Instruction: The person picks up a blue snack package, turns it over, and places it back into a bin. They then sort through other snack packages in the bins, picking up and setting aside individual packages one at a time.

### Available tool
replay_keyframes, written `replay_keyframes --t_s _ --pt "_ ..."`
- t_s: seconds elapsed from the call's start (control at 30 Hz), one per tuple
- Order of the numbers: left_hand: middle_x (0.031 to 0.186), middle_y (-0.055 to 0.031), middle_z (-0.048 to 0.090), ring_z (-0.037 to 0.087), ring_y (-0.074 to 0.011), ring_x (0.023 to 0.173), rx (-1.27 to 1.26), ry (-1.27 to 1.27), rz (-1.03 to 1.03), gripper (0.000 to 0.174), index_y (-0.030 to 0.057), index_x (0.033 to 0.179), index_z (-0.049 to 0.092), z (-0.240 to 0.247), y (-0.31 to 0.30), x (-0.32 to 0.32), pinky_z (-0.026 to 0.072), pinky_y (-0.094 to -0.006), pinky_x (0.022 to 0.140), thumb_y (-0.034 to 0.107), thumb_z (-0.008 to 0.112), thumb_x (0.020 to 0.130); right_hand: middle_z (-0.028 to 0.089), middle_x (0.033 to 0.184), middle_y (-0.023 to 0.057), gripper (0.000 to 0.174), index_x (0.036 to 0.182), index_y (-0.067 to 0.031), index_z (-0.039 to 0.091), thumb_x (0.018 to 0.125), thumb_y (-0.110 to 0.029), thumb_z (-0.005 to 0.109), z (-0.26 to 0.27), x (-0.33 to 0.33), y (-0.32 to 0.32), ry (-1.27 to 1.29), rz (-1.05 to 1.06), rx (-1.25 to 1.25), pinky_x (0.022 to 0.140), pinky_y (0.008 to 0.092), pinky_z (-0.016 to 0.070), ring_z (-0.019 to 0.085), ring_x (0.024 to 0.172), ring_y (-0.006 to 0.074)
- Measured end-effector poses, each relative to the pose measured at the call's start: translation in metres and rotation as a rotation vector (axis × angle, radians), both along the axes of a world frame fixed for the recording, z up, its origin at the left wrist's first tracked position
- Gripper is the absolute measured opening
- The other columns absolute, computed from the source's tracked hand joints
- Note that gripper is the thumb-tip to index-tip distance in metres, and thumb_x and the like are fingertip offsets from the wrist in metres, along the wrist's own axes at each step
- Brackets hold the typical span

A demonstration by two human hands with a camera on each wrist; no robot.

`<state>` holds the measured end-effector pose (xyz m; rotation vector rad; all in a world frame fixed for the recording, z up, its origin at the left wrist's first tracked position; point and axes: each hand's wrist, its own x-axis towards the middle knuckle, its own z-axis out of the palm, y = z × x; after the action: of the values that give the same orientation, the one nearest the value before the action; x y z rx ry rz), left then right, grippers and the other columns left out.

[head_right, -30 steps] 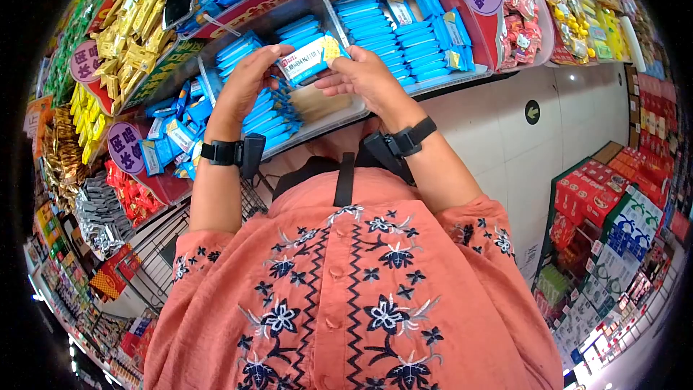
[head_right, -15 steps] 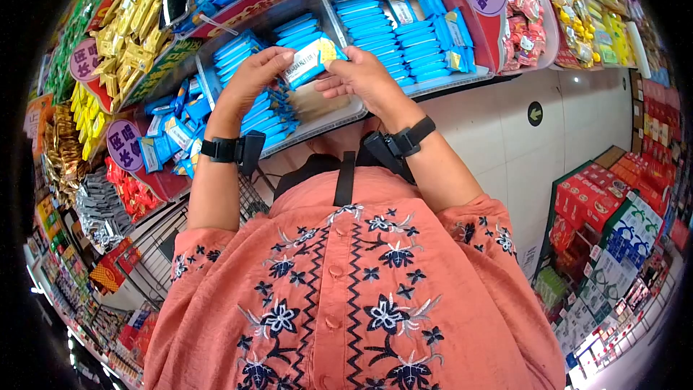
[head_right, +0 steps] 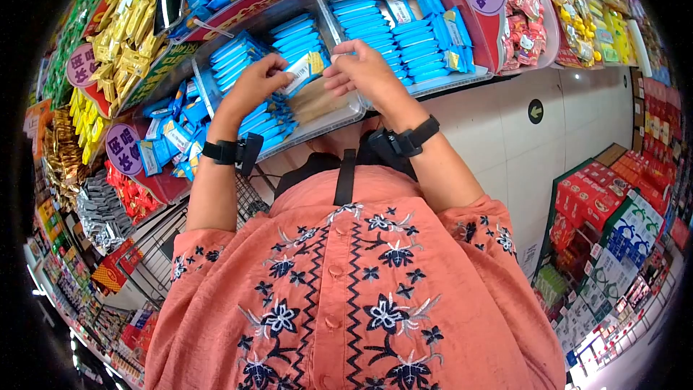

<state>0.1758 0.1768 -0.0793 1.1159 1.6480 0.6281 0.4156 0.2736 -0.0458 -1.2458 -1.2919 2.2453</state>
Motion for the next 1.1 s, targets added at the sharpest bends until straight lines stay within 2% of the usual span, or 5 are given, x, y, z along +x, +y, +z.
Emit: replay_keyframes --t_s 0.1,0.23,0.43,0.83,1.1 --pt "0.095 -0.0153 0.067 0.066 -0.0294 0.085 0.145 0.444 -0.220 0.030 0.0022 0.105 0.061 -0.006 0.000 0.012 0.0509 -0.0397 0.073 0.023 0.070 0.086 0.068 0.103 0.0199 0.037 0.124 0.0024 0.048 0.096 -0.019 0.057 -0.001 0.002 0.005 0.012 -0.028 0.016 0.068 0.0328 0.0584 0.071 0.082 0.0243" --pt "0.097 -0.0214 0.066 0.065 -0.0393 0.092 0.256 0.627 -0.332 0.025 0.0031 0.102 0.057 -0.023 0.002 0.035 0.0522 -0.0485 0.076 0.016 0.067 0.084 0.068 0.102 0.0194 0.034 0.122 0.0022 0.050 0.095 -0.017 0.058 -0.001 0.000 0.008 0.017 -0.038 0.020 0.066 0.0325 0.0588 0.071 0.081 0.0242" --pt "0.090 -0.0203 0.065 0.067 -0.0366 0.087 0.293 0.863 -0.335 0.018 0.0025 0.099 0.057 -0.052 0.009 0.056 0.0554 -0.0453 0.067 0.010 0.062 0.084 0.068 0.103 0.0168 0.034 0.122 -0.0005 0.052 0.100 -0.026 0.056 0.001 -0.002 0.008 0.018 0.006 0.025 0.073 0.0322 0.0567 0.069 0.086 0.0222" --pt "0.087 -0.0185 0.065 0.069 -0.0305 0.074 0.331 1.091 -0.381 0.012 0.0016 0.094 0.059 -0.074 0.016 0.057 0.0559 -0.0390 0.058 0.006 0.060 0.083 0.068 0.102 0.0139 0.030 0.118 -0.0012 0.056 0.100 -0.026 0.056 -0.003 -0.001 0.010 -0.008 0.024 0.017 0.072 0.0308 0.0561 0.069 0.085 0.0202" --pt "0.092 -0.0195 0.065 0.070 -0.0325 0.078 0.336 1.004 -0.386 0.014 0.0007 0.097 0.060 -0.066 0.018 0.057 0.0562 -0.0416 0.062 0.005 0.060 0.083 0.068 0.102 0.0136 0.028 0.117 -0.0013 0.056 0.101 -0.024 0.055 0.001 -0.009 0.007 -0.021 0.058 0.010 0.072 0.0310 0.0559 0.069 0.085 0.0204"
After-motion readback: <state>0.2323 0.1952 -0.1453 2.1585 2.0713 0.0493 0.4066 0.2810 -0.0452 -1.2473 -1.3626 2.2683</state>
